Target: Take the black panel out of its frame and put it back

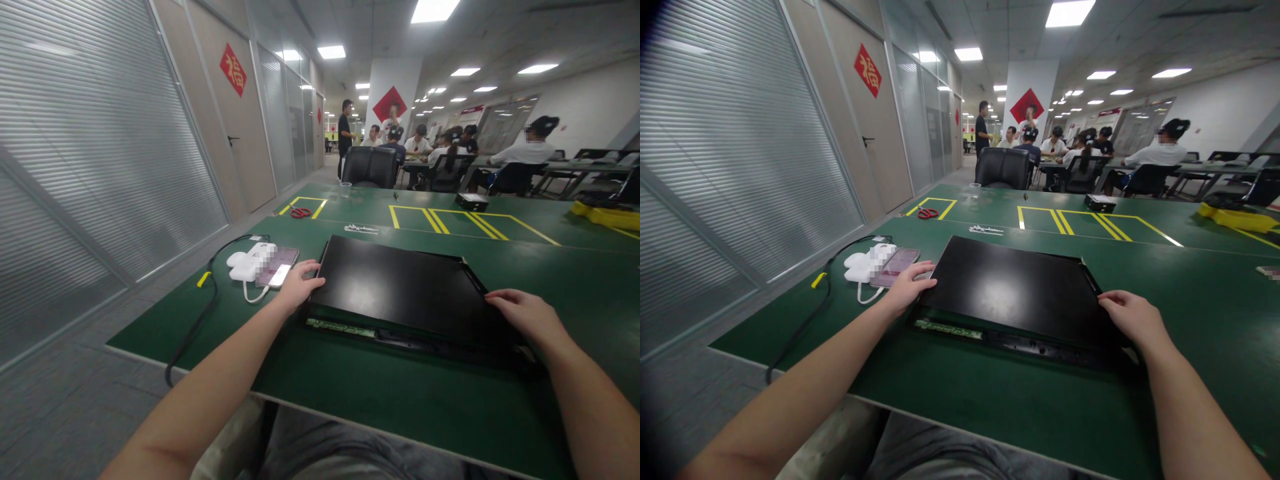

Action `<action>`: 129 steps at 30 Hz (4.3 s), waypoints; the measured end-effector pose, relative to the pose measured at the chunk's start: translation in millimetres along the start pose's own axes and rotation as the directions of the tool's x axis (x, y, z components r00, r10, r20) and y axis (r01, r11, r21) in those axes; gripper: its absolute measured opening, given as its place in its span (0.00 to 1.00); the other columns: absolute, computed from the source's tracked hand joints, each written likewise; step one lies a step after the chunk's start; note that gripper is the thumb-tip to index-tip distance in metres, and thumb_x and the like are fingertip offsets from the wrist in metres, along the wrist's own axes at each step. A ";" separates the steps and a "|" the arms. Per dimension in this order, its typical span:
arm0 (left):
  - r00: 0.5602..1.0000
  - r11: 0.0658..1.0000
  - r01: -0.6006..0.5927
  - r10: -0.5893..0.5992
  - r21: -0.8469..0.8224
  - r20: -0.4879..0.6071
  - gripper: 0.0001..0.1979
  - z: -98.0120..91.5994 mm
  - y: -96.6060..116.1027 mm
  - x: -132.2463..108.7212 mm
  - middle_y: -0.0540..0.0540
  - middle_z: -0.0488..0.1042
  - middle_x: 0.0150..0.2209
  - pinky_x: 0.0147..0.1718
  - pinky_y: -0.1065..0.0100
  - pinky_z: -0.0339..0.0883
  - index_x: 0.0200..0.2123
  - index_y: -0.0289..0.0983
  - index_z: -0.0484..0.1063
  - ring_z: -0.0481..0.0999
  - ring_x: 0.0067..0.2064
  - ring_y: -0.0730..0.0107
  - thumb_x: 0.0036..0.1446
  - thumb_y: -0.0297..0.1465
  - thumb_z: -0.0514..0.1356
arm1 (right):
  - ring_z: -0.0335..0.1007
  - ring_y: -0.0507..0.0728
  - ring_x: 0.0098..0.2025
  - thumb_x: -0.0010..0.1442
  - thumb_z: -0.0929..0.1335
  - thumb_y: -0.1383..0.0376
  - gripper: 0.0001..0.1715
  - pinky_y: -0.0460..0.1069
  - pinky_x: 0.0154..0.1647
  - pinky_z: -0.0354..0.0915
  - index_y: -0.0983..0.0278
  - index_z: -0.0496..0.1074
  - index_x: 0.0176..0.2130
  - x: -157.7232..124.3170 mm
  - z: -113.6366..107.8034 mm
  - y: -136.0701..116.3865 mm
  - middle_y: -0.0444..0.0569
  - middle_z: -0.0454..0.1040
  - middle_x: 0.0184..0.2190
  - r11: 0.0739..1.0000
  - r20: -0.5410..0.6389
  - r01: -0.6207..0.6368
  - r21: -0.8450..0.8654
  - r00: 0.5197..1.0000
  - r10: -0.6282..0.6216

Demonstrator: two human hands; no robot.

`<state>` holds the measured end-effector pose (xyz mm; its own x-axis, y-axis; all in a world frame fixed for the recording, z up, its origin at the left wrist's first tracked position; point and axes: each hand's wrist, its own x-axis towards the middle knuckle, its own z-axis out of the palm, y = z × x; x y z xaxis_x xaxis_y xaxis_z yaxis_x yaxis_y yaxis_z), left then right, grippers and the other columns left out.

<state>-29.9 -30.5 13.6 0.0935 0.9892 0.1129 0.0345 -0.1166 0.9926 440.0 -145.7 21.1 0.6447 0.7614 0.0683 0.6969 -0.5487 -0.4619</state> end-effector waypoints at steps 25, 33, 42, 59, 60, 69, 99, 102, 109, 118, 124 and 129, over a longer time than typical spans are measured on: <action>0.970 0.768 -0.227 0.121 0.599 0.211 0.22 -3.0 -10.8 2.9 0.36 0.67 0.58 0.61 0.53 0.67 0.51 0.36 0.78 0.73 0.59 0.52 0.51 0.28 0.66 | 0.76 0.63 0.37 0.47 0.66 0.51 0.19 0.53 0.38 0.67 0.56 0.82 0.30 6.5 6.4 10.0 0.50 0.82 0.34 0.998 -0.042 0.055 -0.017 0.998 -0.056; 0.974 0.591 -0.226 0.135 0.775 0.181 0.24 -7.2 -7.9 4.0 0.32 0.69 0.56 0.63 0.53 0.63 0.56 0.30 0.74 0.72 0.60 0.49 0.56 0.30 0.63 | 0.75 0.63 0.37 0.45 0.66 0.50 0.20 0.54 0.36 0.66 0.56 0.82 0.31 -1.1 -1.6 2.2 0.50 0.81 0.34 0.999 -0.082 0.024 0.047 0.996 -0.021; 0.977 0.380 -0.211 0.054 0.900 0.207 0.18 -6.7 -6.9 5.0 0.30 0.72 0.57 0.63 0.55 0.60 0.50 0.30 0.79 0.71 0.61 0.47 0.60 0.31 0.58 | 0.74 0.63 0.37 0.46 0.66 0.51 0.18 0.53 0.35 0.65 0.57 0.80 0.30 -0.3 -2.7 5.6 0.51 0.81 0.33 1.000 -0.075 0.002 0.005 0.997 -0.002; 0.974 0.452 -0.228 0.101 0.863 0.205 0.17 -8.8 -13.9 8.1 0.32 0.74 0.56 0.61 0.51 0.63 0.47 0.33 0.80 0.72 0.59 0.47 0.58 0.29 0.57 | 0.75 0.64 0.39 0.46 0.66 0.53 0.19 0.54 0.37 0.66 0.57 0.81 0.32 -4.9 -9.2 -4.7 0.51 0.81 0.35 0.998 0.047 -0.056 0.039 0.997 0.054; 0.973 0.461 -0.231 0.104 0.857 0.206 0.17 -8.8 -14.6 8.6 0.33 0.74 0.55 0.62 0.51 0.62 0.47 0.33 0.80 0.72 0.59 0.47 0.58 0.28 0.57 | 0.75 0.64 0.38 0.45 0.66 0.53 0.18 0.55 0.37 0.66 0.57 0.81 0.31 -3.3 -8.3 -2.8 0.51 0.81 0.35 0.998 0.043 -0.045 0.044 0.998 0.043; 0.974 0.681 -0.222 0.127 0.698 0.186 0.15 -8.2 -8.0 10.6 0.36 0.78 0.52 0.63 0.57 0.63 0.39 0.34 0.82 0.74 0.59 0.52 0.52 0.25 0.56 | 0.75 0.64 0.40 0.46 0.65 0.53 0.18 0.54 0.40 0.67 0.56 0.80 0.30 -2.5 -4.4 -0.9 0.51 0.81 0.35 1.000 0.014 0.012 0.000 1.000 -0.012; 0.909 0.823 0.385 -0.417 -0.417 0.015 0.32 10.8 8.5 1.2 0.49 0.79 0.27 0.26 0.70 0.73 0.60 0.35 0.70 0.77 0.23 0.71 0.51 0.22 0.67 | 0.74 0.65 0.38 0.44 0.67 0.51 0.18 0.57 0.39 0.66 0.55 0.81 0.30 4.4 -1.8 8.6 0.50 0.81 0.33 0.997 0.003 -0.042 0.060 0.999 0.042; 0.912 0.839 0.388 -0.409 -0.381 0.028 0.42 10.7 9.8 -0.9 0.51 0.78 0.26 0.24 0.70 0.71 0.67 0.38 0.63 0.75 0.21 0.71 0.49 0.24 0.70 | 0.74 0.64 0.38 0.44 0.67 0.50 0.19 0.56 0.40 0.66 0.56 0.81 0.31 6.5 -0.9 10.5 0.49 0.80 0.34 0.996 0.023 -0.056 0.066 0.998 0.055; 0.930 0.865 0.359 -0.362 -0.351 0.059 0.40 11.2 12.8 -6.1 0.49 0.80 0.28 0.26 0.69 0.71 0.64 0.37 0.66 0.77 0.23 0.68 0.46 0.28 0.72 | 0.74 0.64 0.37 0.43 0.67 0.49 0.21 0.57 0.40 0.66 0.55 0.82 0.31 10.4 3.2 16.4 0.48 0.81 0.34 0.997 0.025 -0.030 0.069 0.999 0.028; 0.968 0.924 0.246 -0.218 -0.292 0.127 0.26 10.9 12.5 -7.8 0.45 0.83 0.39 0.32 0.71 0.70 0.55 0.38 0.77 0.81 0.37 0.65 0.51 0.31 0.70 | 0.74 0.64 0.35 0.44 0.66 0.49 0.21 0.56 0.38 0.66 0.55 0.82 0.30 6.5 0.5 12.4 0.48 0.81 0.32 0.998 0.026 -0.008 0.060 1.000 0.006; 0.986 0.944 0.124 -0.082 -0.306 0.147 0.22 10.5 11.3 -7.0 0.43 0.82 0.48 0.47 0.66 0.71 0.50 0.37 0.80 0.80 0.50 0.60 0.50 0.30 0.68 | 0.74 0.65 0.39 0.44 0.66 0.51 0.20 0.55 0.39 0.65 0.57 0.81 0.31 1.4 -1.8 5.6 0.50 0.81 0.34 0.998 0.024 -0.030 0.057 0.999 0.028; 0.986 0.940 0.101 -0.051 -0.327 0.159 0.21 11.8 10.9 -6.9 0.43 0.81 0.52 0.53 0.62 0.68 0.48 0.38 0.81 0.77 0.55 0.55 0.47 0.29 0.67 | 0.75 0.64 0.39 0.44 0.67 0.51 0.19 0.55 0.40 0.66 0.56 0.81 0.31 5.6 -1.6 7.2 0.50 0.81 0.35 0.998 0.036 -0.029 0.047 0.999 0.027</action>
<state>-18.4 -39.7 23.1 0.2487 0.9671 0.0536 -0.2832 0.0197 0.9588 449.2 -146.0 19.6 0.6518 0.7580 0.0236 0.6624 -0.5539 -0.5043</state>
